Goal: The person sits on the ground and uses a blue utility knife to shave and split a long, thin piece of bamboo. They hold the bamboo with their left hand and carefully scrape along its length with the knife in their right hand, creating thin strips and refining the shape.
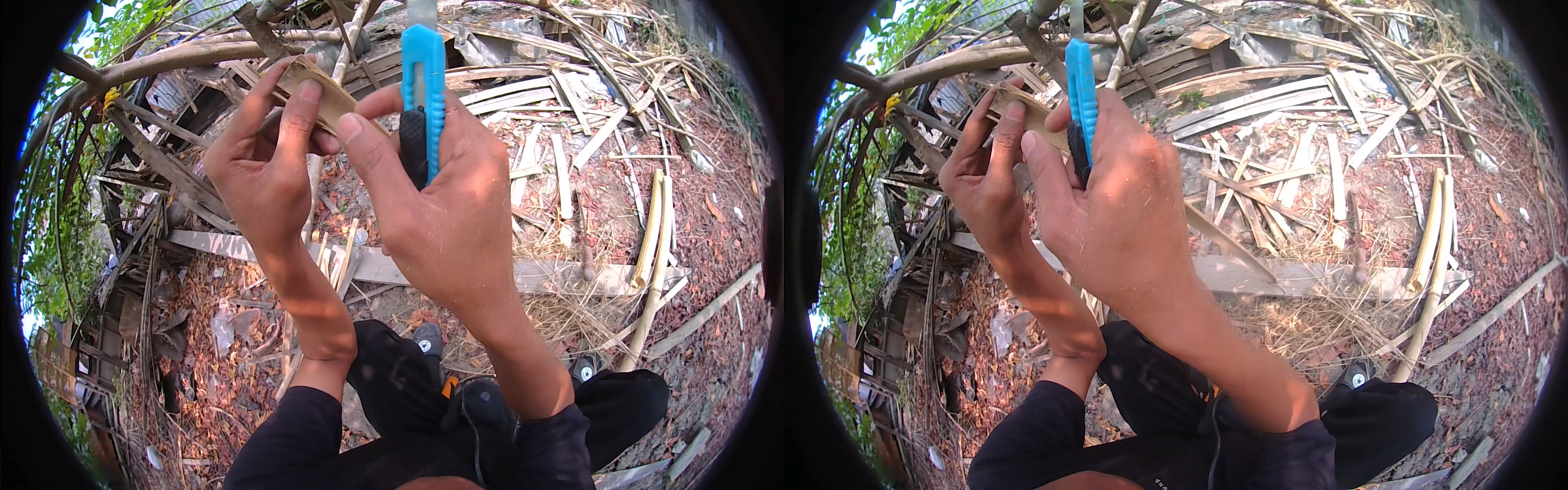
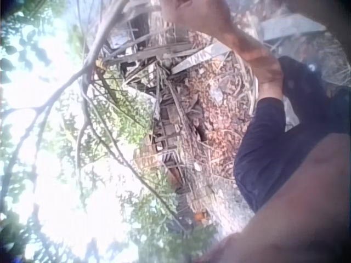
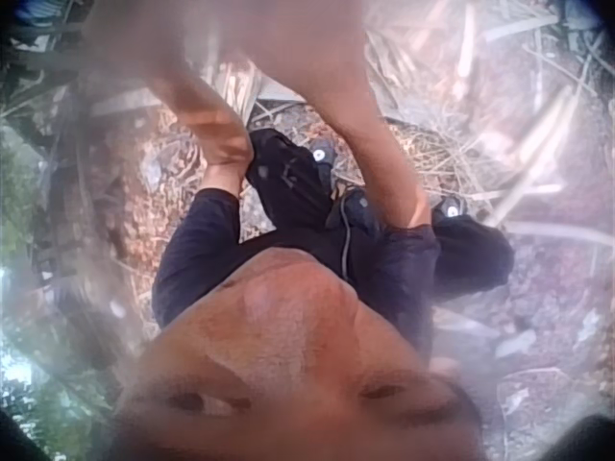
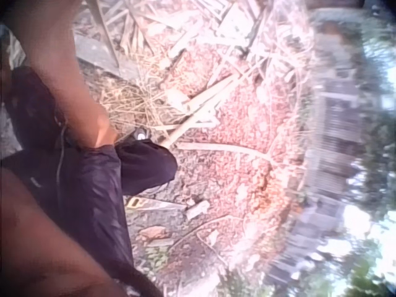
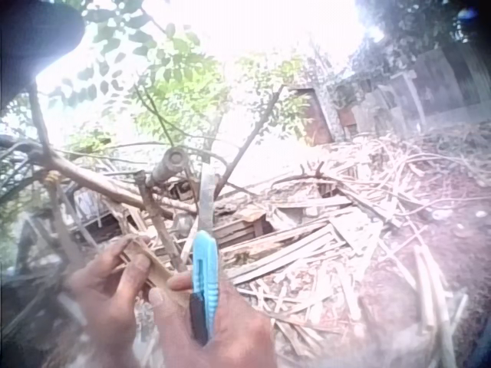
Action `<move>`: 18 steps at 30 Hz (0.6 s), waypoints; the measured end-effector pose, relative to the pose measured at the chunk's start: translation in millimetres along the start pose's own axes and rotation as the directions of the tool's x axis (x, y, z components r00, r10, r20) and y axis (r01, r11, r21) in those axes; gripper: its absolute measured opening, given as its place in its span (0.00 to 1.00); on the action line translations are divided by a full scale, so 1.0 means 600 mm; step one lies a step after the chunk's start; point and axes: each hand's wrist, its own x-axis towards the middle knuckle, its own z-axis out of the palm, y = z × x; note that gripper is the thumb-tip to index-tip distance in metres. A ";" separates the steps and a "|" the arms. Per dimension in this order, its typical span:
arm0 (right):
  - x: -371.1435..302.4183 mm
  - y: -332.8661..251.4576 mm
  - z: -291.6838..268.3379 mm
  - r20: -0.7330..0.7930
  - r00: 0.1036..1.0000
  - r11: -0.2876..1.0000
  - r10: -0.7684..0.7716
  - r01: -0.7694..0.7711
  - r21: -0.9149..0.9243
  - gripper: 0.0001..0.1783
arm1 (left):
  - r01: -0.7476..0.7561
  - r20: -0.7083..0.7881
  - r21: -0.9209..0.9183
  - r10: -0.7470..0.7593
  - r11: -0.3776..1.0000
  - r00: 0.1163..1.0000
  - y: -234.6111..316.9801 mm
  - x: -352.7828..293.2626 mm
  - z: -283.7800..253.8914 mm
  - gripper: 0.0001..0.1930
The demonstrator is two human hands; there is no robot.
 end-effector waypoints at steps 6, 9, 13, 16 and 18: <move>0.071 -0.005 -0.001 0.014 1.000 0.998 0.023 -0.024 0.063 0.08 | -0.012 0.004 0.028 0.012 1.000 1.000 0.004 0.002 0.003 0.14; 0.076 0.001 0.000 0.049 0.999 0.997 0.008 -0.012 0.074 0.08 | -0.001 0.007 0.008 0.001 1.000 1.000 -0.002 0.001 0.001 0.14; 0.082 -0.002 -0.006 0.081 0.996 1.000 -0.026 0.025 0.019 0.07 | 0.023 0.012 -0.016 -0.022 1.000 1.000 0.001 -0.001 0.001 0.14; 0.080 0.000 -0.001 -0.012 0.971 0.957 -0.240 0.234 -0.172 0.07 | 0.000 0.003 0.033 0.000 0.999 1.000 0.003 -0.002 0.008 0.14; 0.073 0.007 0.001 -0.034 0.929 0.889 -0.369 0.342 -0.304 0.07 | 0.022 -0.005 0.041 -0.022 0.999 1.000 0.004 -0.008 0.017 0.14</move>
